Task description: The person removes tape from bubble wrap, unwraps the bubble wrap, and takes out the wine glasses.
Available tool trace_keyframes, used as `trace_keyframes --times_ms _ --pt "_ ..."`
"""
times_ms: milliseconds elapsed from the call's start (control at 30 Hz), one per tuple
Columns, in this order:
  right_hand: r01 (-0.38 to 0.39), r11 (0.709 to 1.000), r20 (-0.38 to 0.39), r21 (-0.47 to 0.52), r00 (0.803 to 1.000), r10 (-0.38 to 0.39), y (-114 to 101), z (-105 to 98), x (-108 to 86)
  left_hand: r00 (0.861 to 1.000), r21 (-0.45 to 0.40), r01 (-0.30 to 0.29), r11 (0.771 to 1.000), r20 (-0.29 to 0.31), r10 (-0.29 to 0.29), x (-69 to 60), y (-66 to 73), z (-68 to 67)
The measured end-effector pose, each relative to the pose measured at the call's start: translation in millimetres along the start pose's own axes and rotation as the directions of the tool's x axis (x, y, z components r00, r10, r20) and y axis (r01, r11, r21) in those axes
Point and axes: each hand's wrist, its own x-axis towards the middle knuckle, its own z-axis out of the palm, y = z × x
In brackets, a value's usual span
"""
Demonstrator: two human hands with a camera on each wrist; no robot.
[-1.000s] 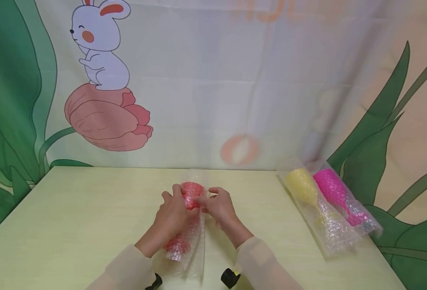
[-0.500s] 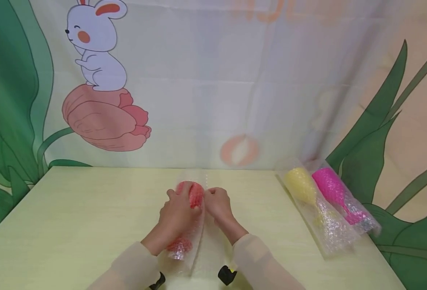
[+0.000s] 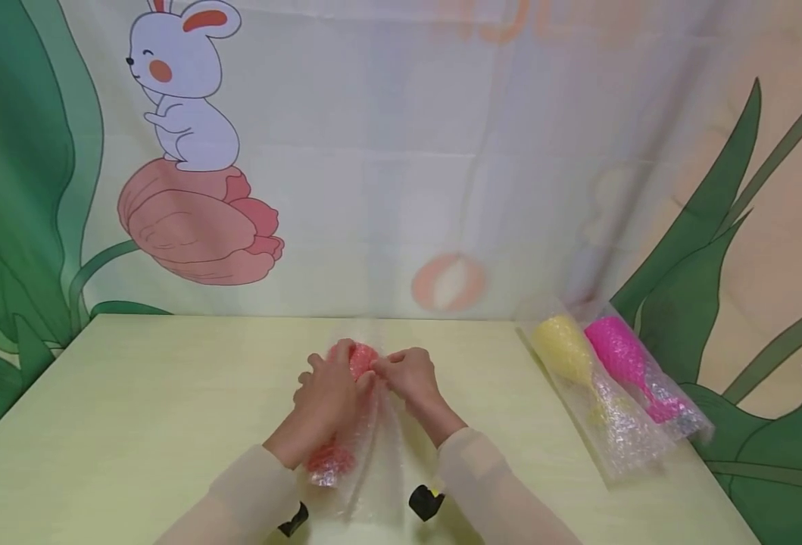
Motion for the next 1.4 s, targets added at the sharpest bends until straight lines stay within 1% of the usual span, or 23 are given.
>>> trace_keyframes --times_ms 33,133,200,267,333,433,500,567,633,733,800,900,967,1067,1133,1267,1400 --pt "-0.006 1.0 -0.004 0.011 1.0 0.006 0 1 0.3 1.0 0.012 -0.003 1.0 -0.003 0.003 1.5 -0.7 -0.7" --pt "-0.017 0.999 -0.018 0.049 1.0 0.017 0 5 0.4 1.0 0.0 -0.026 1.0 -0.018 0.026 4.1 -5.0 -2.8" --pt "-0.027 0.996 -0.008 0.09 1.0 0.028 -1 10 -0.8 1.0 -0.028 -0.02 0.999 -0.018 0.02 4.1 -9.8 -3.8" --pt "-0.03 0.992 0.007 0.121 1.0 0.03 -2 16 -2.1 1.0 -0.078 -0.002 0.997 -0.01 0.001 3.8 -14.9 -5.3" --pt "-0.041 0.991 0.011 0.127 0.999 0.04 -3 21 -3.5 1.0 -0.123 0.018 0.992 0.006 -0.017 3.8 -18.3 -7.0" --pt "-0.032 0.994 -0.028 0.102 0.999 0.035 -5 26 -3.6 1.0 -0.174 0.029 0.984 0.012 -0.028 5.5 -20.0 -9.7" --pt "-0.027 0.997 -0.046 0.077 0.998 0.03 -6 28 -3.2 0.999 -0.184 0.041 0.982 0.007 -0.04 7.5 -19.3 -11.8" --pt "-0.016 0.998 -0.036 0.063 0.999 0.019 -6 30 -2.1 0.999 -0.175 0.051 0.983 -0.002 -0.052 9.6 -19.3 -12.5" --pt "-0.006 0.999 -0.008 0.053 1.0 0.007 -7 31 -2.0 0.998 -0.158 0.059 0.986 -0.007 -0.061 11.0 -19.2 -12.7" --pt "0.01 0.999 0.019 0.048 1.0 -0.011 -9 32 -3.4 0.998 -0.136 0.06 0.989 -0.014 -0.062 11.9 -18.9 -11.2" --pt "0.014 0.999 0.024 0.038 1.0 -0.015 -12 30 -4.5 0.997 -0.142 0.069 0.987 -0.017 -0.073 11.8 -17.6 -10.7" --pt "0.011 0.999 0.031 0.035 0.999 -0.012 -14 24 -4.7 0.996 -0.147 0.085 0.985 -0.005 -0.086 12.2 -15.3 -10.6" --pt "-0.005 0.999 0.048 0.051 0.999 0.003 -15 18 -3.6 0.995 -0.143 0.099 0.985 0.01 -0.099 12.7 -13.8 -11.3" --pt "-0.027 0.996 0.07 0.082 0.997 0.021 -15 8 -1.9 0.993 -0.114 0.115 0.987 0.025 -0.112 13.6 -12.7 -13.2" --pt "-0.046 0.994 0.086 0.096 0.996 0.038 -15 2 -0.6 0.993 -0.099 0.12 0.988 0.025 -0.118 14.5 -12.5 -14.1" --pt "-0.062 0.993 0.102 0.098 0.993 0.052 -14 -4 2.4 0.994 -0.087 0.107 0.99 0.025 -0.105 15.7 -11.2 -14.2" --pt "-0.034 0.996 0.086 0.082 0.996 0.027 -13 -4 3.3 0.995 -0.084 0.099 0.992 0.024 -0.097 16.0 -7.9 -13.2"
